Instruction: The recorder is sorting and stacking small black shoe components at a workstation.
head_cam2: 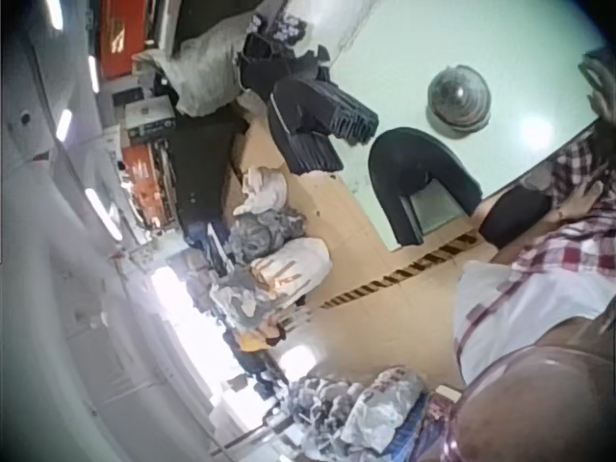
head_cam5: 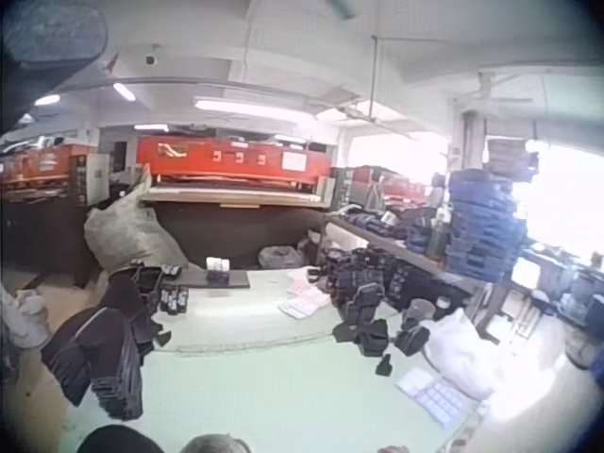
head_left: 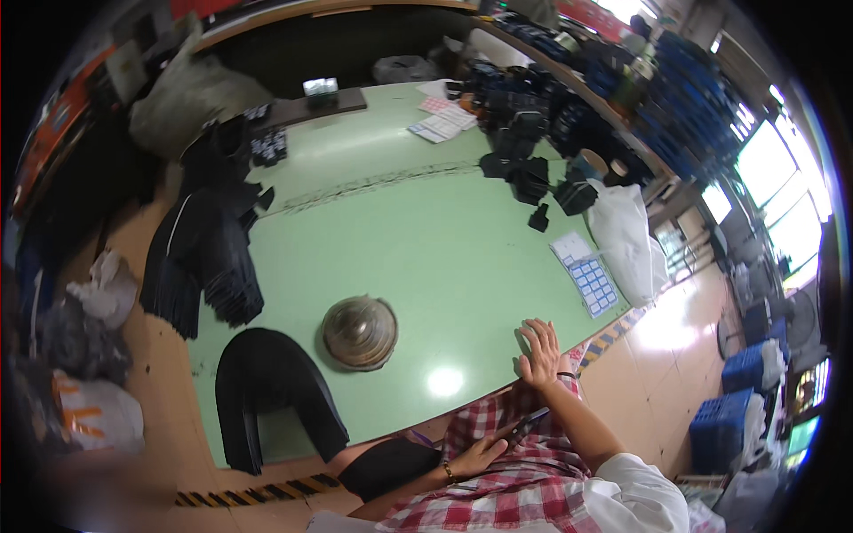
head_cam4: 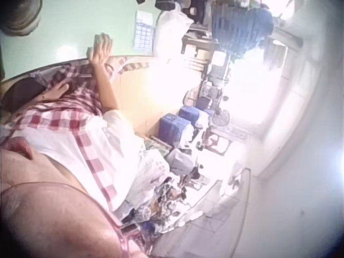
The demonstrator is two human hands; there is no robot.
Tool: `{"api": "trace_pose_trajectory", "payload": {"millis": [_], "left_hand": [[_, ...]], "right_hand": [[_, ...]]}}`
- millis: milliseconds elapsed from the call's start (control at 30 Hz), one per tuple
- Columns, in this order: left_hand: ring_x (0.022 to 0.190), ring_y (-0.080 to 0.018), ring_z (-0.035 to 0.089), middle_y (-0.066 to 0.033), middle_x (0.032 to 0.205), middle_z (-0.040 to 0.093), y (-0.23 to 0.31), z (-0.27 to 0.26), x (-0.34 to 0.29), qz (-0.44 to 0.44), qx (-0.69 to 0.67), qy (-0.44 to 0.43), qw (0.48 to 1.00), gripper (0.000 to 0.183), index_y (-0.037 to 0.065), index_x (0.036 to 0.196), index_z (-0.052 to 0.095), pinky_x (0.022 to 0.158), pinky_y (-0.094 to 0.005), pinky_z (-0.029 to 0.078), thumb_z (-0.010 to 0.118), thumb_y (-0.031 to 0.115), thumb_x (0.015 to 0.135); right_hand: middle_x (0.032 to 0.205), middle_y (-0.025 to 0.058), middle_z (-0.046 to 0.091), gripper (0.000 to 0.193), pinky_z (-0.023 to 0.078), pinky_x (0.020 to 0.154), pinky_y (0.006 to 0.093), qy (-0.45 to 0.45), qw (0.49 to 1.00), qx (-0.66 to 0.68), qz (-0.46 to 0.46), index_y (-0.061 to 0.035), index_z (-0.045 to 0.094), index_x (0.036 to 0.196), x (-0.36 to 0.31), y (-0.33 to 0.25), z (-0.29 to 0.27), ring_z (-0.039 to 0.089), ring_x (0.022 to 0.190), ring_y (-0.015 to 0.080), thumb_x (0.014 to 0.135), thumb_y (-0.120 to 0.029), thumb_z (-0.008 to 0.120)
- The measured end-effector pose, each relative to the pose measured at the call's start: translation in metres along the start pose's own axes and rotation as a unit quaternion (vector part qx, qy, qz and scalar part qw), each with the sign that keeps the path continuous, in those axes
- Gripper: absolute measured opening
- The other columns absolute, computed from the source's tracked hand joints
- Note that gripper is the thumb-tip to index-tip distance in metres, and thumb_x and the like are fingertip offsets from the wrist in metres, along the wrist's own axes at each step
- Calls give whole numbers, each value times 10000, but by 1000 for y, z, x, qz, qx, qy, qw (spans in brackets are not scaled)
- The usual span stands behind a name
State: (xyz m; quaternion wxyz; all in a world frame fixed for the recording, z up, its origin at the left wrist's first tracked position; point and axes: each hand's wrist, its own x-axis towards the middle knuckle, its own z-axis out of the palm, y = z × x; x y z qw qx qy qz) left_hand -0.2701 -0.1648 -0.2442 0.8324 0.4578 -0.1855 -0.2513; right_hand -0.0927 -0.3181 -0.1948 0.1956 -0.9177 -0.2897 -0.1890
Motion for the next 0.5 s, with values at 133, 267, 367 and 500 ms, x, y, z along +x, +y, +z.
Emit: {"api": "trace_pose_trajectory", "payload": {"millis": [133,267,367,500], "left_hand": [[1041,-151,537,-76,1138,545,35,1,11,8,-157,-28,987,746,-21,1240,436,942,-288,408,286,629,907],[1080,-223,552,-126,1229,509,60,-14,39,-13,-302,8,953,866,11,1296,394,938,-427,471,282,729,824],[1038,-295,575,-168,1177,544,64,-36,44,-7,-337,89,937,864,27,1278,442,880,-488,485,241,741,834],[1073,-338,557,-180,1229,516,72,-45,50,46,-413,50,908,852,48,1330,391,904,-553,452,272,731,836]], "right_hand": [[1227,139,503,486,273,1052,527,4,1000,-8,13,-67,537,1153,-3,-2,1,447,1186,351,747,-331,498],[1225,140,501,484,274,1056,521,20,1000,-2,16,-66,532,1154,-4,2,2,446,1186,346,753,-337,502],[1231,141,495,477,271,1060,517,31,999,13,23,-65,524,1154,-2,-4,4,440,1193,341,760,-332,507],[1257,140,473,484,265,1072,504,40,999,19,6,-75,517,1162,-5,0,5,426,1209,340,750,-327,535]]}}
